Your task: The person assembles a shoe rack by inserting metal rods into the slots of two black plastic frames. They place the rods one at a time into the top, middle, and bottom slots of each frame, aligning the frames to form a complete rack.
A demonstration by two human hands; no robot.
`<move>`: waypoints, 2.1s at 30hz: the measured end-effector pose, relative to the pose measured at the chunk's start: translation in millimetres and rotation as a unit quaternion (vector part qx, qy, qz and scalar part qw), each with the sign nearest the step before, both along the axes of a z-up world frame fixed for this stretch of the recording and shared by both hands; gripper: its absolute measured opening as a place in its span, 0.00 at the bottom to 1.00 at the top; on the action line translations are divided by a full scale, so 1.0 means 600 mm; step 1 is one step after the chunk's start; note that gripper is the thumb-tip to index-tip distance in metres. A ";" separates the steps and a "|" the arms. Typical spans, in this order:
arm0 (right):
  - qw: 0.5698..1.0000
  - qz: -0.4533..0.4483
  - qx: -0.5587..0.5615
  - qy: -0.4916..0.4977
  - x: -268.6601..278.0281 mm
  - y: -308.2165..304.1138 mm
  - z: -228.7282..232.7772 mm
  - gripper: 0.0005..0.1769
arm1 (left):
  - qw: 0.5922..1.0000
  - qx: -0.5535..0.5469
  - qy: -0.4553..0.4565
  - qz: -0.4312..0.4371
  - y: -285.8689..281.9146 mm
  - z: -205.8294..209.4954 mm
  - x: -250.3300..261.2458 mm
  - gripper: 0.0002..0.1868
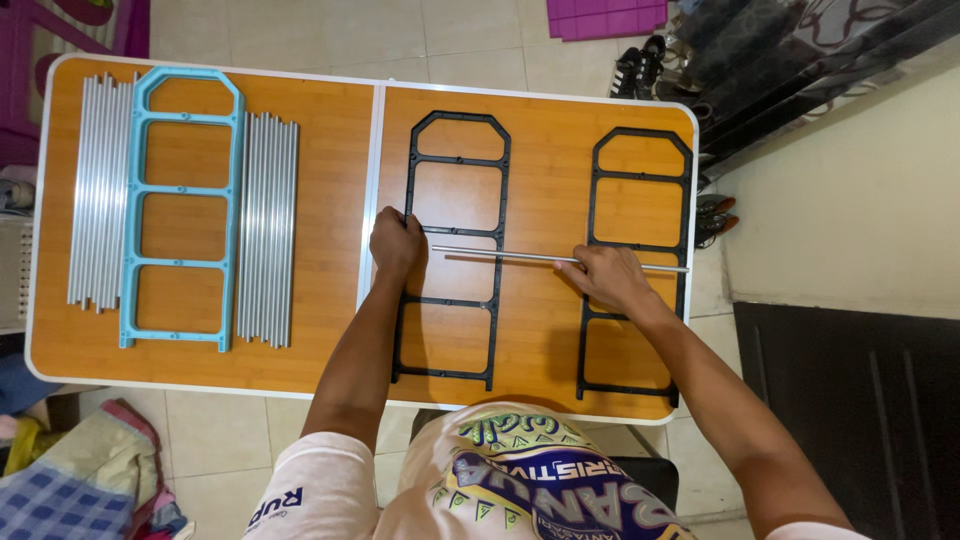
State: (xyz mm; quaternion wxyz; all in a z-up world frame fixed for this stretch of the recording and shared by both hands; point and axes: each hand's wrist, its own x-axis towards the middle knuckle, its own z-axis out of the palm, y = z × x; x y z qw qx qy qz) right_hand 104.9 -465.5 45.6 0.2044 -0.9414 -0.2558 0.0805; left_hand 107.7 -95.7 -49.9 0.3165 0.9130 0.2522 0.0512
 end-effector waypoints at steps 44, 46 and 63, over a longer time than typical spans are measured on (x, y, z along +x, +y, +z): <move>0.997 -0.059 -0.016 0.047 0.067 0.024 -0.045 0.33 | 0.980 -0.166 -0.098 -0.043 0.034 0.222 -0.047 0.20; 0.996 -0.064 -0.021 0.050 0.067 0.019 -0.048 0.34 | 0.978 -0.179 -0.097 -0.035 0.024 0.218 -0.044 0.20; 0.998 -0.067 -0.006 0.002 0.091 -0.006 -0.048 0.33 | 0.910 -0.407 -0.049 -0.064 0.026 0.126 0.033 0.34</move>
